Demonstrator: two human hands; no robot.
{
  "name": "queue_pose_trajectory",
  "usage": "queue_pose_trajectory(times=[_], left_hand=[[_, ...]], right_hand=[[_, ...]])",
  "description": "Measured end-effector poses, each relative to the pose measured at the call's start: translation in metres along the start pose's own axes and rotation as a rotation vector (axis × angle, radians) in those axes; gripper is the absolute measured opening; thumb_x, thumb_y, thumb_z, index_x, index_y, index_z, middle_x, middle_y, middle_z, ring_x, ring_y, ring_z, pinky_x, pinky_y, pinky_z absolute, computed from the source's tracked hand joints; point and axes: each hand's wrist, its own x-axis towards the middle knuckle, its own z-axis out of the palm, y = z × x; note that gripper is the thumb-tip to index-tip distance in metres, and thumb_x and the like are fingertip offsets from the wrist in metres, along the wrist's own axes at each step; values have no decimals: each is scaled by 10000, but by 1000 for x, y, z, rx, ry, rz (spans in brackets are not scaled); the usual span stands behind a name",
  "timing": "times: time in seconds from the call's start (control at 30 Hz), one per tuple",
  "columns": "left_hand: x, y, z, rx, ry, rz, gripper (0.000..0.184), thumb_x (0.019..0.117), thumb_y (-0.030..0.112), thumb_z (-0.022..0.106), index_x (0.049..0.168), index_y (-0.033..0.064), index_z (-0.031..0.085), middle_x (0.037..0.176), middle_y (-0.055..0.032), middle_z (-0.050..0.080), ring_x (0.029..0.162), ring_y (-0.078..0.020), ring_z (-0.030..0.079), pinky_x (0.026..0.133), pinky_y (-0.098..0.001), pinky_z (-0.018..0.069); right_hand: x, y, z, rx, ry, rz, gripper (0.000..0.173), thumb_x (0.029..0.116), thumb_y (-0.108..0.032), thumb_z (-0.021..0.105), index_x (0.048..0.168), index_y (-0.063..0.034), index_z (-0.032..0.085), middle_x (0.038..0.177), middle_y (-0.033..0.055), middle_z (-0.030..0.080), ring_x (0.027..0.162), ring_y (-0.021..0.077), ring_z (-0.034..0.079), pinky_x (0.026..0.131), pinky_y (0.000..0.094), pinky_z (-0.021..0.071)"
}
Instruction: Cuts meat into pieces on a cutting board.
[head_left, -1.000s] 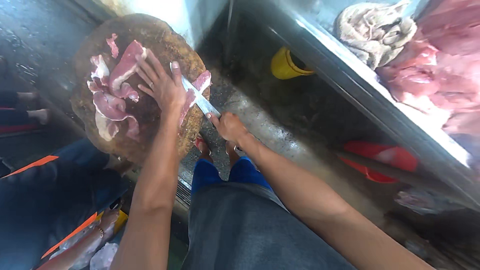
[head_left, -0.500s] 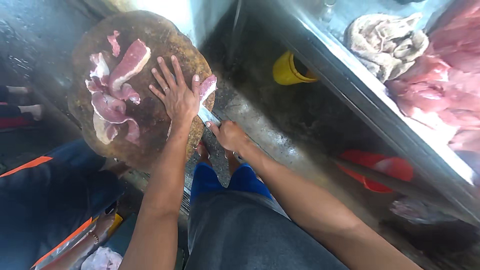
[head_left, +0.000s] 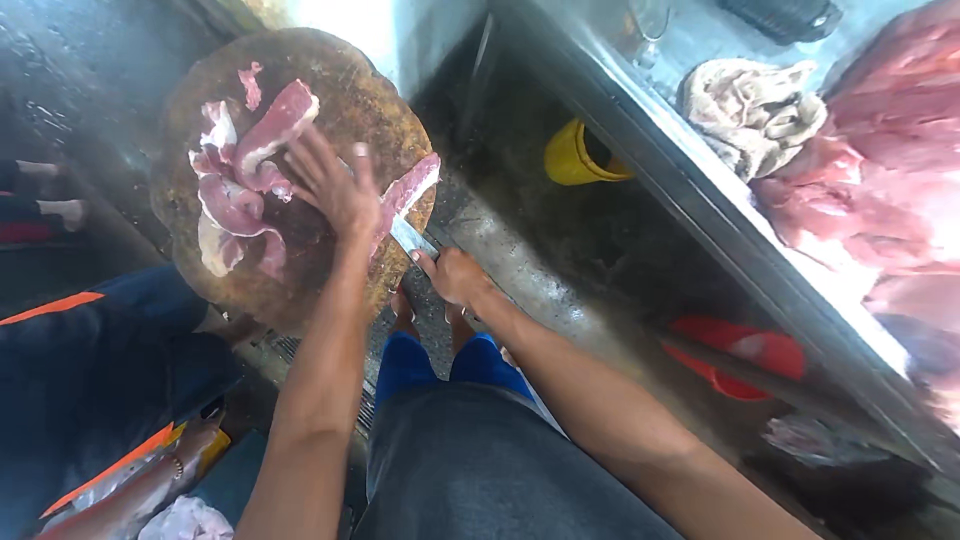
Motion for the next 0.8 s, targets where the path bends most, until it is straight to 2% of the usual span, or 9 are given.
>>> queue_pose_trajectory(times=[0.1, 0.17, 0.23, 0.3, 0.37, 0.47, 0.57, 0.7, 0.8], left_hand=[[-9, -14, -6, 115, -41, -46, 787, 1035, 665, 152, 1674, 221, 34, 1739, -91, -61, 1598, -335, -43, 1208, -719, -20], [-17, -19, 5, 264, -106, 58, 811, 1012, 709, 195, 1675, 261, 62, 1740, -83, -71, 1592, -368, -68, 1197, -745, -28], [-19, -17, 12, 368, -160, 116, 854, 972, 772, 217, 1672, 306, 67, 1743, -57, -72, 1591, -369, -75, 1187, -758, -15], [-20, -15, 12, 403, -195, 120, 882, 954, 795, 212, 1671, 310, 47, 1741, -66, -86, 1589, -378, -78, 1183, -758, -7], [-17, -14, 10, 410, -198, 111, 888, 952, 798, 209, 1672, 304, 48, 1741, -67, -86, 1589, -381, -78, 1182, -757, -10], [-16, -14, 12, 409, -190, 92, 882, 953, 797, 187, 1672, 308, 40, 1741, -65, -79, 1589, -384, -69, 1185, -754, -3], [-18, -15, 13, 390, -193, 83, 860, 963, 784, 181, 1670, 320, 29, 1740, -54, -100, 1590, -368, -93, 1189, -750, -22], [-19, -15, 12, 390, -199, 103, 868, 960, 786, 198, 1671, 318, 27, 1738, -56, -113, 1588, -369, -104, 1191, -750, -25], [-18, -15, 11, 408, -194, 99, 880, 950, 795, 206, 1671, 318, 38, 1740, -65, -96, 1589, -379, -85, 1185, -753, -11]], right_hand=[[-1, 7, 4, -7, 22, 13, 809, 976, -777, 328, 991, -40, 663, 910, 228, 690, 879, 410, 710, 711, 627, 566], [2, 11, 7, -15, 28, 1, 811, 977, -779, 323, 1001, -46, 668, 918, 224, 696, 884, 408, 713, 721, 621, 570], [1, 25, 13, -41, 4, 16, 825, 976, -788, 306, 1014, -51, 676, 954, 211, 708, 943, 396, 715, 782, 626, 566], [-10, 39, 18, -69, -34, 30, 815, 988, -773, 304, 1053, -57, 687, 1013, 201, 715, 1028, 381, 702, 872, 621, 546], [-16, 35, 16, -80, -68, 38, 794, 1006, -744, 314, 1084, -48, 689, 1051, 200, 714, 1068, 367, 694, 912, 593, 540], [-11, 8, 7, -20, -101, 51, 762, 1021, -706, 347, 1091, -24, 681, 1041, 219, 706, 1042, 378, 695, 893, 587, 544], [-3, -1, 12, 9, -55, 16, 784, 1009, -724, 346, 1035, -14, 676, 976, 230, 702, 967, 396, 707, 825, 605, 563], [-13, 15, 20, 5, -90, 12, 753, 1026, -698, 353, 1039, -19, 679, 971, 203, 704, 969, 355, 708, 858, 572, 558], [-13, 4, 19, 12, -116, 26, 742, 1034, -685, 353, 1033, -19, 679, 962, 193, 704, 941, 338, 712, 852, 554, 560]])
